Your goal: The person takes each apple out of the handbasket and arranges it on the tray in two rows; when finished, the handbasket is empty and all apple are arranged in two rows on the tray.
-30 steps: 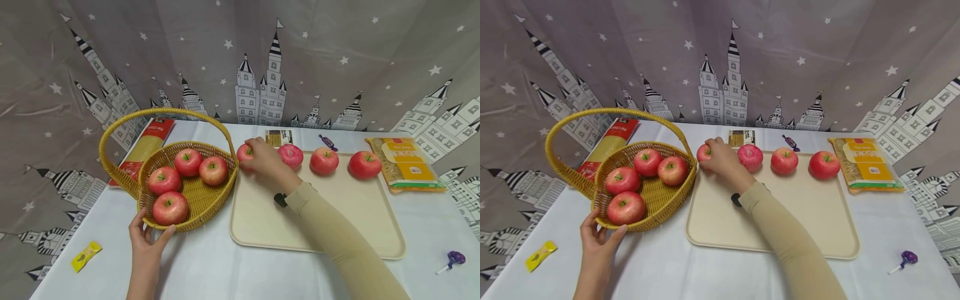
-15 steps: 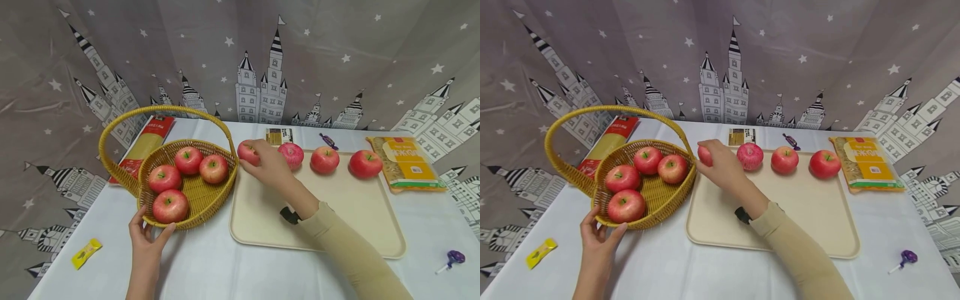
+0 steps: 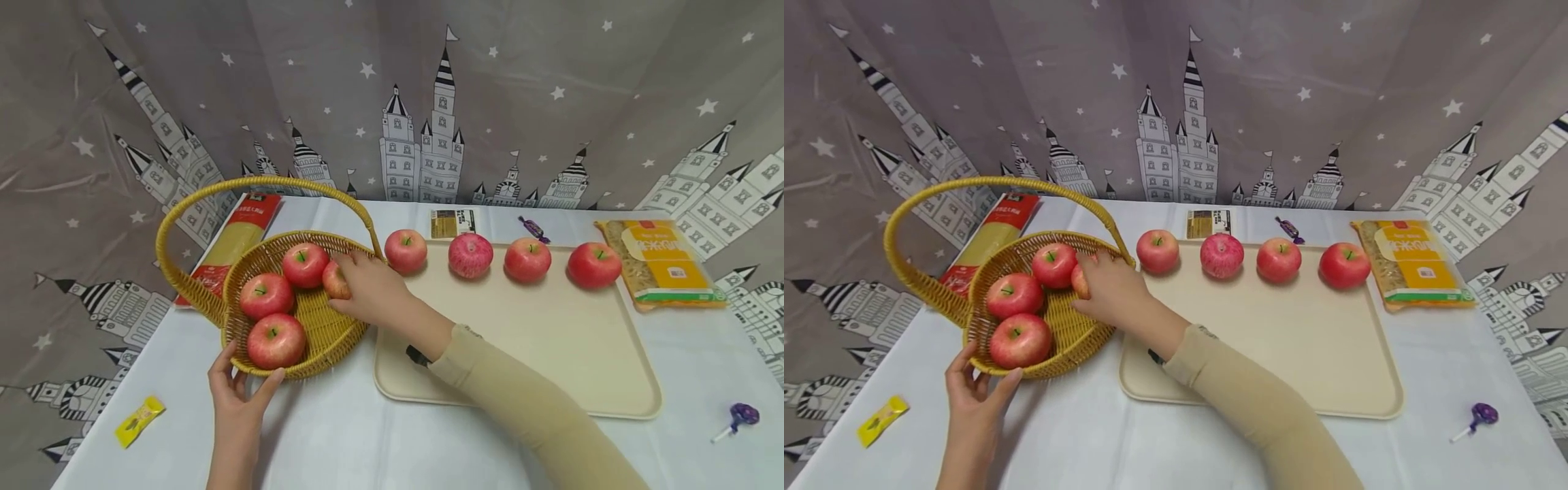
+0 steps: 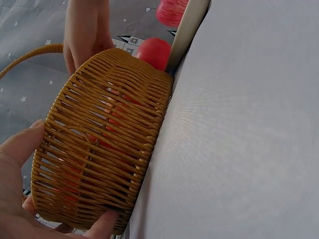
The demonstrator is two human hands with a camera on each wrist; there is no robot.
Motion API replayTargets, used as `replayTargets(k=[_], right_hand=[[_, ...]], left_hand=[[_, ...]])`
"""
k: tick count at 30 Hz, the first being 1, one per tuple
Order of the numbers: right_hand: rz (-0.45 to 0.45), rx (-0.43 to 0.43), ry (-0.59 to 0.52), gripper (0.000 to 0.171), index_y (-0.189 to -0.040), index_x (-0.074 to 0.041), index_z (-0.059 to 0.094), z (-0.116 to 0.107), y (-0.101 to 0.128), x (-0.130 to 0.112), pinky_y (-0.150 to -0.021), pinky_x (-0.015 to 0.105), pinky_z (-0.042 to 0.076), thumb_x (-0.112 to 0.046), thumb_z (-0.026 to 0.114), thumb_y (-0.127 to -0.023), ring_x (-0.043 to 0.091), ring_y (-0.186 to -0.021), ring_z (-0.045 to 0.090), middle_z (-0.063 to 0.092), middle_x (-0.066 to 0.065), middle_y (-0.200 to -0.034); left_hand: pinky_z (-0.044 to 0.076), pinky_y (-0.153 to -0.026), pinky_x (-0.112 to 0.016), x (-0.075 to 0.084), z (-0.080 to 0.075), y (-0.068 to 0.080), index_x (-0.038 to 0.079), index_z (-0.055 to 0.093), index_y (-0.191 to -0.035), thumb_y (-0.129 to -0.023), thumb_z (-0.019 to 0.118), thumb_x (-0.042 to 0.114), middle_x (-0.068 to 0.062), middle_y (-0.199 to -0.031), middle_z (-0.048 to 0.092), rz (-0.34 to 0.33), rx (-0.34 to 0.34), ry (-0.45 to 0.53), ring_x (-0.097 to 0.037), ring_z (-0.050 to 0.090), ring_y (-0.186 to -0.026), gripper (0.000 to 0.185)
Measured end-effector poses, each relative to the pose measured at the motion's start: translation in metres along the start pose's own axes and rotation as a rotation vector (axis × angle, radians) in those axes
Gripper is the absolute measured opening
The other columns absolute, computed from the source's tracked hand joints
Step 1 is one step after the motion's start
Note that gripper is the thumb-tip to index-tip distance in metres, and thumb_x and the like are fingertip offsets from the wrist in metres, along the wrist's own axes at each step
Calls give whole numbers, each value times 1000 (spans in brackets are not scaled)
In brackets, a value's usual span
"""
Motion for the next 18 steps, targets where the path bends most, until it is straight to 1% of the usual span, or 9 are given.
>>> replayTargets(k=[2, 3, 6, 8, 10, 12, 14, 17, 18], right_hand=[[45, -36, 48, 76, -145, -11, 39, 11, -13, 3, -81, 36, 53, -52, 66, -86, 26, -102, 59, 52, 11, -125], [68, -49, 62, 74, -143, -11, 41, 16, -19, 5, -77, 36, 53, -51, 66, -86, 25, -100, 59, 53, 11, -123], [130, -92, 62, 70, -137, -13, 46, 30, -30, 11, -69, 37, 53, -52, 67, -83, 23, -95, 59, 53, 9, -116], [155, -96, 41, 66, -133, -15, 49, 34, -33, 15, -68, 38, 52, -50, 68, -81, 23, -94, 59, 53, 7, -113], [141, -77, 31, 65, -132, -16, 50, 33, -33, 14, -70, 38, 51, -49, 69, -79, 24, -96, 58, 52, 7, -113], [92, -30, 29, 66, -134, -17, 51, 26, -29, 10, -73, 38, 52, -48, 69, -79, 24, -99, 57, 52, 6, -115], [29, 34, 22, 66, -136, -18, 50, 13, -22, 4, -77, 37, 52, -47, 67, -80, 24, -101, 57, 52, 6, -119], [-46, 105, -20, 70, -141, -19, 48, -16, -2, -5, -85, 37, 51, -49, 67, -81, 25, -106, 55, 51, 6, -127], [-63, 123, -38, 71, -141, -20, 47, -27, 5, -6, -87, 36, 50, -50, 68, -81, 25, -107, 55, 51, 5, -130]], left_hand=[[27, -110, -21, 1, 0, -1, 24, 20, -148, -86, 71, 2, 0, -155, 10, 0, -1, 5, -21, 17, -139, 83], [27, -110, -21, 1, 0, -1, 24, 20, -148, -86, 71, 1, 0, -155, 10, -1, 0, 4, -21, 17, -140, 83], [26, -111, -22, -2, 0, -1, 25, 19, -148, -87, 71, 4, 1, -156, 8, -16, -3, -6, -21, 14, -141, 83], [27, -110, -22, -3, 1, -1, 25, 18, -148, -87, 71, 5, 2, -156, 7, -22, -8, -6, -20, 13, -142, 84], [28, -110, -21, -4, 1, -2, 27, 17, -149, -87, 72, 6, 2, -157, 6, -31, -12, -10, -20, 12, -143, 85], [32, -106, -19, -5, 1, -2, 26, 18, -148, -87, 72, 5, 3, -156, 8, -33, -12, -3, -19, 13, -142, 85], [33, -104, -17, -5, 1, -2, 27, 18, -148, -87, 71, 4, 3, -156, 8, -32, -13, -1, -18, 13, -142, 85], [36, -101, -15, -4, 1, -2, 26, 19, -148, -87, 71, 2, 2, -155, 9, -27, -11, 6, -18, 15, -140, 84], [35, -101, -16, -3, 1, -2, 26, 19, -148, -86, 71, 2, 1, -155, 10, -24, -12, 10, -18, 16, -139, 84]])
Point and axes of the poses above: each hand's wrist, its own y-axis away from the middle knuckle, its own z-axis out of the palm, x = y × z, the point moved 10 cm from there along -y, towards the middle knuckle
